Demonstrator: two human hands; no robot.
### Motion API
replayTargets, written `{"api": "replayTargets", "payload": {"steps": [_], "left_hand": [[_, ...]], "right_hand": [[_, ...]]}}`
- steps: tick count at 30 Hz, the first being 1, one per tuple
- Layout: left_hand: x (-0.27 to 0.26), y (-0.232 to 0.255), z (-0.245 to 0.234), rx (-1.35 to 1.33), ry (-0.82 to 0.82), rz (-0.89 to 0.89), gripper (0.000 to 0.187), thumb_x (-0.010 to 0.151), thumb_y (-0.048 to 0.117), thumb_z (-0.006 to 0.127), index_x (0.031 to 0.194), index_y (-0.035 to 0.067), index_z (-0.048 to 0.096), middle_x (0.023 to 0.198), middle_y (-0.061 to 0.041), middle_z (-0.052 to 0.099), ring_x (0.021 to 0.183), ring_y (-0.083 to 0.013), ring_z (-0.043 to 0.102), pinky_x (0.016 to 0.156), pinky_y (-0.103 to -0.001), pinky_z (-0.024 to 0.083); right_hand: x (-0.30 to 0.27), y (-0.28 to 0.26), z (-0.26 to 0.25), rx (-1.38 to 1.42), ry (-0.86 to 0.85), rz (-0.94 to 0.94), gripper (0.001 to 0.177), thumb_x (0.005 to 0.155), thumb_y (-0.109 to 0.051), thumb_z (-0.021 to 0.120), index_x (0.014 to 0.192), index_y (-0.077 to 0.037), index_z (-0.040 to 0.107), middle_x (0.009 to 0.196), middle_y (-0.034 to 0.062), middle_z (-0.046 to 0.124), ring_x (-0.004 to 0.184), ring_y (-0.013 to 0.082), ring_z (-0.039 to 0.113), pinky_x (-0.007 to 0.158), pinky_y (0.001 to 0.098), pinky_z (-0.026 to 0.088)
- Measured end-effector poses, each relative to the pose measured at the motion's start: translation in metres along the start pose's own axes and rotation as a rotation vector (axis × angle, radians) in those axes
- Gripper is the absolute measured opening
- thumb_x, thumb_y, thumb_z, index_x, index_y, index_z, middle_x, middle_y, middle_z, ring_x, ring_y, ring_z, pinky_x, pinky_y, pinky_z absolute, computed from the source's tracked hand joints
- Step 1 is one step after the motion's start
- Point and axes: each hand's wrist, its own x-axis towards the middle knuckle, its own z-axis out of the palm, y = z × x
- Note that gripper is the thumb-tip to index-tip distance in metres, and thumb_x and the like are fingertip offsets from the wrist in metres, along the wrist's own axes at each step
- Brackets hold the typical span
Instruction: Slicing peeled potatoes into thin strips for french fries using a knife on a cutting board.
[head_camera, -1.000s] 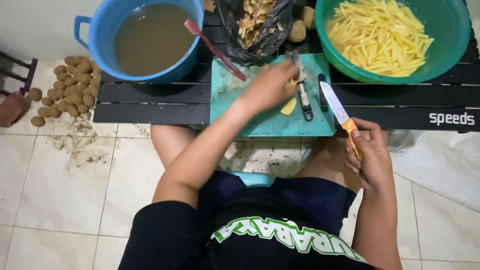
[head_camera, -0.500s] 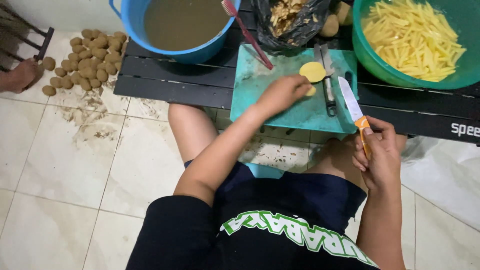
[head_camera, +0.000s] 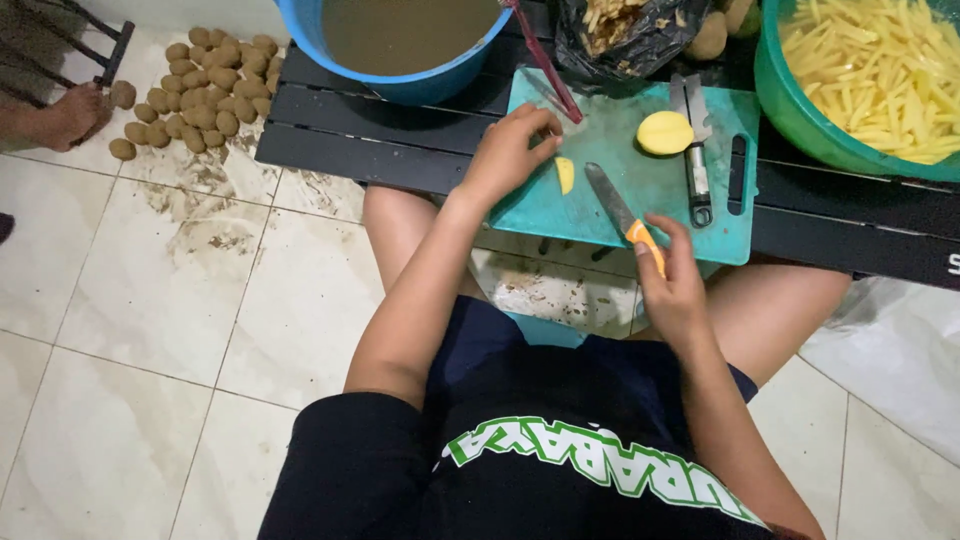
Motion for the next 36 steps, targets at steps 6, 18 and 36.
{"api": "replayTargets", "payload": {"steps": [6, 18, 36], "left_hand": [[-0.032, 0.019, 0.004, 0.081, -0.047, -0.023, 0.025, 0.088, 0.033, 0.078, 0.108, 0.022, 0.069, 0.104, -0.001, 0.063, 0.108, -0.0330, 0.063, 0.084, -0.049, 0.040], [-0.054, 0.037, 0.013, 0.029, 0.057, -0.068, 0.030, 0.098, 0.035, 0.071, 0.121, 0.018, 0.064, 0.110, -0.002, 0.061, 0.104, -0.0249, 0.053, 0.085, -0.040, 0.030], [-0.058, 0.045, 0.011, 0.073, 0.099, -0.057, 0.028, 0.099, 0.037, 0.068, 0.119, 0.017, 0.065, 0.116, -0.003, 0.065, 0.105, -0.0238, 0.053, 0.086, -0.040, 0.031]], "right_hand": [[0.004, -0.054, 0.024, -0.514, 0.002, 0.129, 0.044, 0.109, -0.026, 0.049, 0.152, -0.023, 0.049, 0.109, 0.0300, 0.070, 0.102, 0.0549, 0.065, 0.085, 0.0607, 0.050], [0.040, -0.068, 0.021, -0.731, -0.140, 0.113, 0.037, 0.105, -0.021, 0.047, 0.141, -0.015, 0.053, 0.087, 0.0268, 0.068, 0.092, 0.0565, 0.066, 0.078, 0.0656, 0.048], [0.050, -0.092, 0.039, -0.875, -0.247, 0.067, 0.028, 0.107, -0.020, 0.044, 0.129, -0.008, 0.054, 0.114, 0.0331, 0.066, 0.109, 0.0598, 0.060, 0.087, 0.0705, 0.048]]}}
